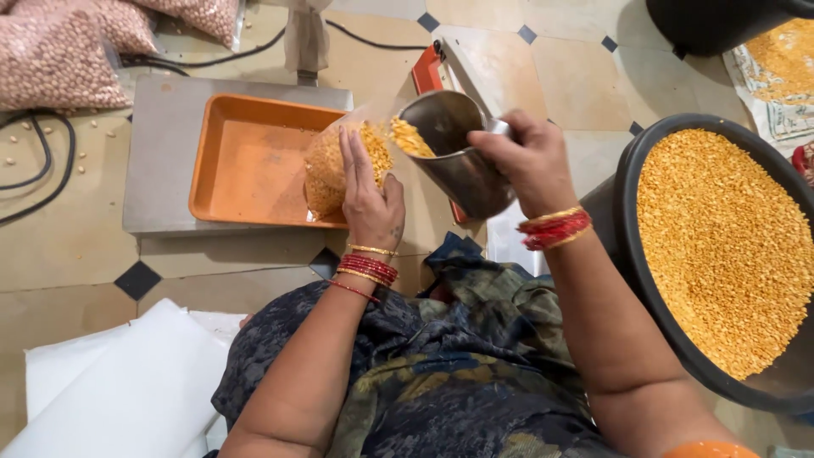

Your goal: The person fills clear plastic bags with yellow lentils from a large container using a metal scoop, weighs the bags on a digital scale, and seals them using a heat sealer.

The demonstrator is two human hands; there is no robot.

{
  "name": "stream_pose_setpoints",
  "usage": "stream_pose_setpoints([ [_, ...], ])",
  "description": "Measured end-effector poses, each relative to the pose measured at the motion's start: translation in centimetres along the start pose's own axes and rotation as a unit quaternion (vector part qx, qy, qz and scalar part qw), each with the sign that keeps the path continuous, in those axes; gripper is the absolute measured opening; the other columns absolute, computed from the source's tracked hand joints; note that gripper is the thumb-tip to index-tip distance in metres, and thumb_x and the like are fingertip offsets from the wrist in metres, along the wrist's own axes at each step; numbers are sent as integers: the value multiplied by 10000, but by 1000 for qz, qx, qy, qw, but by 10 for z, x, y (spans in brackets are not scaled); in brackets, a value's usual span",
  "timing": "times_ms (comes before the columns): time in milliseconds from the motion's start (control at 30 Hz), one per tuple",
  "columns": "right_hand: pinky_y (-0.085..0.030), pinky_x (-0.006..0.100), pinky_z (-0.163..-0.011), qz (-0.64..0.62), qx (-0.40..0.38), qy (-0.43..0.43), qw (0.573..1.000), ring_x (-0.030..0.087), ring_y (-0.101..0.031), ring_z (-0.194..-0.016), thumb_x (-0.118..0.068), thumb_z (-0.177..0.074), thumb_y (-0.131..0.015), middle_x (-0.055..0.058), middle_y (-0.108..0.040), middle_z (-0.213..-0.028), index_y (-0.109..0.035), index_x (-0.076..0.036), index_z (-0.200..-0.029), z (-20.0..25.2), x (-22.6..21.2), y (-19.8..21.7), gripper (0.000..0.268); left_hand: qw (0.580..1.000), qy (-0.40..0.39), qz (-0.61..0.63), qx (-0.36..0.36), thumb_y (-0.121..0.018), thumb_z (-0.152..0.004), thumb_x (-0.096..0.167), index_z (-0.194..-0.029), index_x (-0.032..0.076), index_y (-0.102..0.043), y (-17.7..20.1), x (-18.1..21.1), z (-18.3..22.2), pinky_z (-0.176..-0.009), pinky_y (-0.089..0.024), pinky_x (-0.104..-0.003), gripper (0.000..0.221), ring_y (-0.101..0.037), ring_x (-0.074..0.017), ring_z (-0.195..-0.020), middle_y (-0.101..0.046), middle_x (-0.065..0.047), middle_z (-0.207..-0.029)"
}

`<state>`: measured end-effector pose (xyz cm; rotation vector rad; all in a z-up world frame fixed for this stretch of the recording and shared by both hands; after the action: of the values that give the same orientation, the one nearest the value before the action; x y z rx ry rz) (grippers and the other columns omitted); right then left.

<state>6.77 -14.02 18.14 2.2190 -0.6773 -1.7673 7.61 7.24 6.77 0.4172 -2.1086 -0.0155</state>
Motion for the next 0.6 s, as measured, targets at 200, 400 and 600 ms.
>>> stream_pose_setpoints([
  [200, -360, 237, -572, -340, 92, -82, 932, 70, -472, -599, -132, -962, -699, -33, -579, -726, -669, -79, -901, 42, 58, 120, 86, 1000, -6, -11, 2, -535, -1063, 227, -1604, -43, -264, 10, 20, 9, -1231, -359, -429, 662, -322, -444, -1548, -220, -294, -1686],
  [400, -379, 227, -609, -225, 352, -29, 908, 57, -472, -670, -152, -1066, -682, -59, -566, -840, -584, -175, -917, 136, 154, 361, 180, 995, -22, -15, 92, -522, -1099, 237, -1560, -47, -370, 45, 29, 3, -1230, -372, -453, 562, -429, -439, -1492, -400, -264, -1609],
  [600, -484, 376, -695, 316, 296, -259, 864, 264, -642, -854, -245, -1009, -707, 145, -705, -1007, -726, -80, -1168, 208, 215, 399, 230, 981, 31, 60, 182, -512, -1076, 222, -1504, -39, -441, 74, 4, -13, -1052, -505, -420, 507, -571, -387, -1318, -540, -254, -1446],
])
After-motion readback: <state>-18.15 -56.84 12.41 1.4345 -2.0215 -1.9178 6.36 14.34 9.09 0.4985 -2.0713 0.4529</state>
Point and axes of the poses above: each hand's wrist, its own z-axis away from the middle knuckle, its own y-axis out of the back of the hand, x = y × z, the point moved 10 cm from there along -z, towards the middle knuckle
